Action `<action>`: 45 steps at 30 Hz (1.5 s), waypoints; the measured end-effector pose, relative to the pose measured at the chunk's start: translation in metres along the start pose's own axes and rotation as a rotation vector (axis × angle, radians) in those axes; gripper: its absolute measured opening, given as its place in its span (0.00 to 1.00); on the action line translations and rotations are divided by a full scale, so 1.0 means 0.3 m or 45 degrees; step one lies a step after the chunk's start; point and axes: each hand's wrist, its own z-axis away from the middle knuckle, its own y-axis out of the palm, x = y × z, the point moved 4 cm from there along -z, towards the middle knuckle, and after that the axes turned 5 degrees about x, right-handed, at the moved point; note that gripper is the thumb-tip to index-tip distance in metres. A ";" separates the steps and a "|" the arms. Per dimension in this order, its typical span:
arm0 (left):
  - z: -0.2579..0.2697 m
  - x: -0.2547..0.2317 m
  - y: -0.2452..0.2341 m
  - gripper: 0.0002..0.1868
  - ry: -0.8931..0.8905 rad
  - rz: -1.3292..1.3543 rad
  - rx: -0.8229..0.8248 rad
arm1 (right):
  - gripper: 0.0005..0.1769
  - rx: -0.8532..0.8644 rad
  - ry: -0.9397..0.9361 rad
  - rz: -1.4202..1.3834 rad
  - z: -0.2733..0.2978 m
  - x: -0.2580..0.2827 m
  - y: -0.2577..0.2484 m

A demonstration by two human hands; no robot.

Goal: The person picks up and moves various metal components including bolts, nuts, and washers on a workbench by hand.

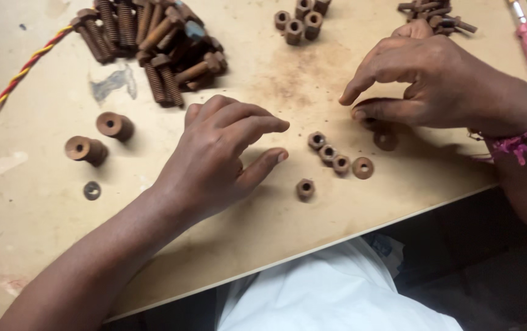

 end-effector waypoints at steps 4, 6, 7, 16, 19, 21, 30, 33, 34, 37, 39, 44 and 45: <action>-0.081 -0.025 0.077 0.13 -0.062 -0.003 0.086 | 0.15 0.138 0.119 0.141 0.079 -0.069 -0.003; -0.109 -0.048 0.106 0.12 -0.084 0.000 0.118 | 0.16 0.217 0.120 0.346 0.099 -0.067 0.003; -0.123 -0.062 0.121 0.11 -0.096 -0.002 0.134 | 0.18 0.352 0.283 0.382 0.106 -0.079 0.009; -0.215 -0.146 0.208 0.11 -0.126 -0.036 0.197 | 0.22 0.195 0.289 0.088 0.131 0.005 0.012; -0.225 -0.154 0.226 0.11 -0.151 -0.056 0.230 | 0.19 0.175 0.164 0.111 0.131 0.001 0.028; -0.226 -0.154 0.236 0.11 -0.160 -0.059 0.237 | 0.16 0.160 0.080 0.075 0.131 -0.006 0.037; -0.199 -0.154 0.224 0.14 -0.123 -0.020 0.146 | 0.15 0.187 0.311 -0.234 0.119 -0.008 0.049; -0.185 -0.147 0.191 0.13 -0.109 -0.008 0.072 | 0.11 0.092 0.354 -0.361 0.094 0.014 0.040; -0.175 -0.142 0.180 0.12 -0.123 -0.008 0.054 | 0.11 0.087 0.353 -0.351 0.079 0.020 0.042; -0.129 -0.121 0.136 0.10 -0.151 0.036 -0.039 | 0.11 0.005 0.275 -0.418 0.035 0.043 0.052; -0.095 -0.102 0.112 0.09 -0.224 0.094 -0.059 | 0.13 -0.131 0.117 -0.591 0.014 0.072 0.055; 0.013 -0.058 0.063 0.08 -0.399 0.201 -0.086 | 0.13 -0.156 -0.111 -0.555 -0.065 0.153 0.087; 0.035 -0.050 0.052 0.08 -0.414 0.201 -0.111 | 0.14 -0.160 -0.148 -0.542 -0.087 0.171 0.093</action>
